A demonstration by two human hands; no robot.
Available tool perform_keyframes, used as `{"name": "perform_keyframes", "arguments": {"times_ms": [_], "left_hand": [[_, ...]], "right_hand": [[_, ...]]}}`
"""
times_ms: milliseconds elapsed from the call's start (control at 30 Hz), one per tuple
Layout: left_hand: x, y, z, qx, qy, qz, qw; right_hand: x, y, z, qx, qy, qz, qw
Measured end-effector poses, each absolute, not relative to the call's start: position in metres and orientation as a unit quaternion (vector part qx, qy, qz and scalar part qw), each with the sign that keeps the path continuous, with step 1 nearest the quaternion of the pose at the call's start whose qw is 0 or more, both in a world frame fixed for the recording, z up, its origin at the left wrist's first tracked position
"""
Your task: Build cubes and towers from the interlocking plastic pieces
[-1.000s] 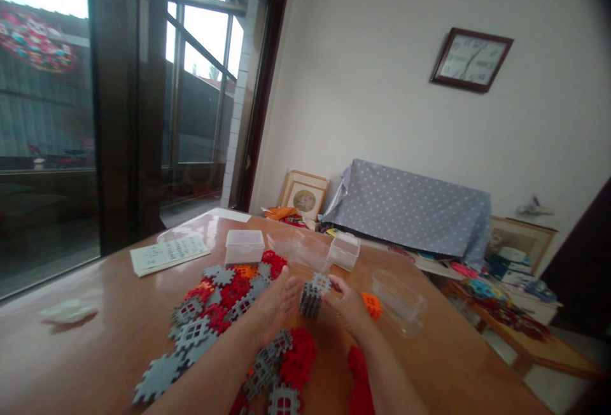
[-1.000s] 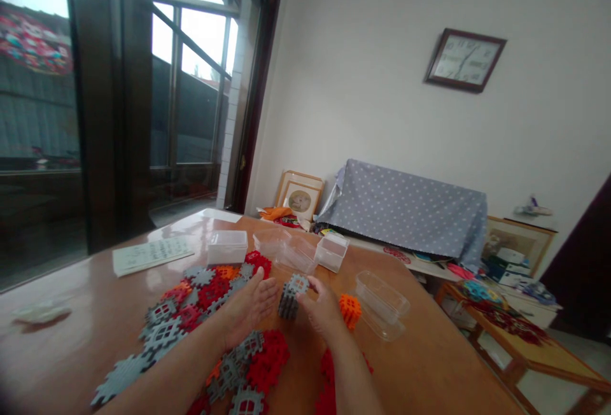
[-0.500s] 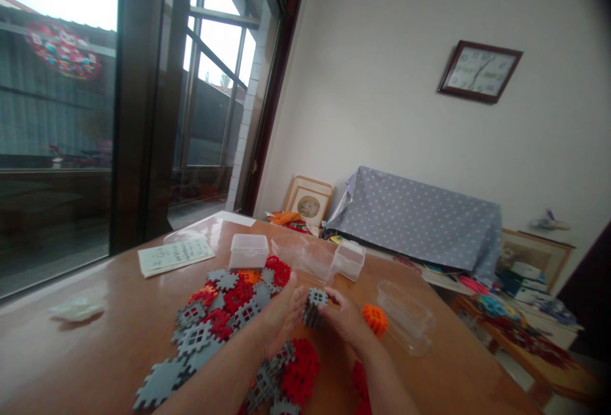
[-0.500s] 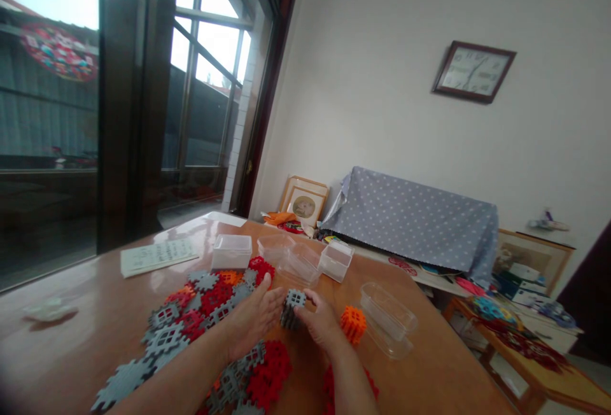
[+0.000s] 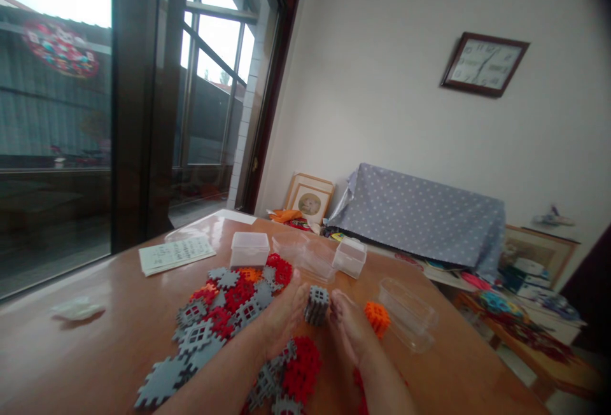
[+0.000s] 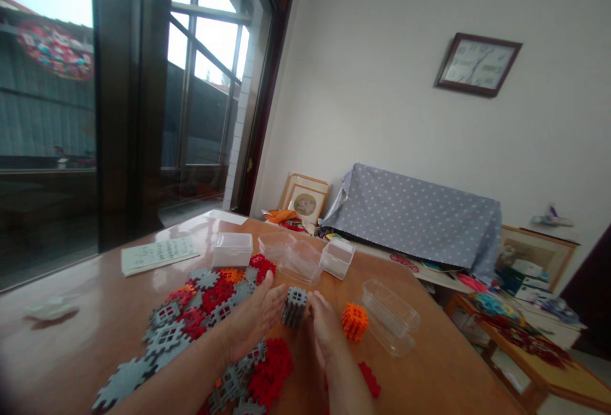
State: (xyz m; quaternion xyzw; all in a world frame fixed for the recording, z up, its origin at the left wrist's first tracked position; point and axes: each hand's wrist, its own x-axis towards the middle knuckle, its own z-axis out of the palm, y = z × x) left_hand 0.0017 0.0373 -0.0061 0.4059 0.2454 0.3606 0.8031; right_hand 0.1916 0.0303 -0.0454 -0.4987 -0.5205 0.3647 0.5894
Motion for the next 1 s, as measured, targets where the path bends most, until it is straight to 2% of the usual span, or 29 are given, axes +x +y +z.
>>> {"name": "perform_keyframes", "arguments": {"times_ms": [233, 600, 1000], "left_hand": [[0.003, 0.034, -0.005, 0.411, 0.240, 0.353, 0.805], [0.005, 0.038, -0.010, 0.387, 0.266, 0.370, 0.801], [0.003, 0.047, -0.019, 0.416, 0.239, 0.324, 0.815]], "right_hand": [[0.172, 0.015, -0.029, -0.429, -0.442, 0.542, 0.572], [0.167, 0.008, -0.023, -0.453, -0.453, 0.512, 0.572], [0.158, 0.007, -0.028, -0.420, -0.418, 0.553, 0.585]]}}
